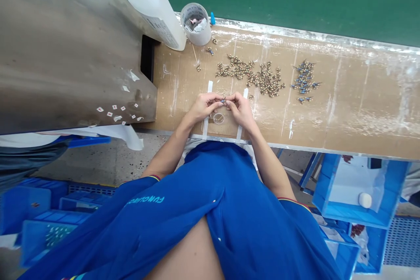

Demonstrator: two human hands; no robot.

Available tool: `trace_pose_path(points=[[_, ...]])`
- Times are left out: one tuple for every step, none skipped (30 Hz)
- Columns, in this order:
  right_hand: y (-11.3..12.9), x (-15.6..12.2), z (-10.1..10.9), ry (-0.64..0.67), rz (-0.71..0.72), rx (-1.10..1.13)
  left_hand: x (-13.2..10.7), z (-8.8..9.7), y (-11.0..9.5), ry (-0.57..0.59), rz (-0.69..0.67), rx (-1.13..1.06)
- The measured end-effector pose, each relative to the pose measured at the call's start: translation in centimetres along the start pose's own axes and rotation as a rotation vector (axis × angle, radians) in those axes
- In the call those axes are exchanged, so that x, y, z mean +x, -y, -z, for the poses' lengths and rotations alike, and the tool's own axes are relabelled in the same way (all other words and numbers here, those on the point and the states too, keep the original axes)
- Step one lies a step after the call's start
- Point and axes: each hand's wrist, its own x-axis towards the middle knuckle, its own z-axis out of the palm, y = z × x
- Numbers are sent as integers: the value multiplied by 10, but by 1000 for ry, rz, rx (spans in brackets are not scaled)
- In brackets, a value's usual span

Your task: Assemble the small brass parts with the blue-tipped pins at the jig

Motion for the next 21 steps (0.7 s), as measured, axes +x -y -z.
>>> trace_pose_path(points=[[0,0,0,-4,-5,0,0,0,0,-1,-12,16],[1,0,0,-7,-9,-1,0,0,-1,-2,-29,39],[1,0,1,-9,-12,-2,0,0,-1,-5,-49,67],[2,0,2,-8,-11,-4,1,0,-1,-11,-70,96],[2,0,3,-1,-9,-7,1,0,-1,-18,-92,125],[2,1,4,12,-8,-11,1,0,-1,-26,-112,151],[2,2,5,30,-9,-17,2,-1,0,-32,-132,172],[2,3,6,50,-14,-22,2,-2,2,-36,-152,184],[2,4,8,71,-23,-27,3,-2,3,-38,-171,189],[2,5,9,89,-33,-30,3,-3,5,-41,-190,189],[2,5,9,102,-42,-32,3,-3,6,-45,-209,186],[2,6,10,110,-49,-34,3,-4,8,-49,-227,184],[2,6,10,116,-53,-38,3,-4,9,-53,-242,185],[2,6,10,120,-53,-45,3,-4,9,-54,-252,188],[3,6,10,123,-51,-55,3,-4,9,-54,-256,194],[3,6,9,125,-47,-66,3,-3,9,-49,-252,201],[3,5,9,125,-42,-77,2,-3,9,-41,-241,211],[4,5,8,126,-39,-85,2,-2,8,-31,-226,222],[4,5,8,128,-38,-91,2,-2,8,-21,-210,231],[4,5,8,129,-37,-94,2,-2,7,-12,-196,240],[4,5,8,131,-36,-98,2,-2,7,-7,-186,245]])
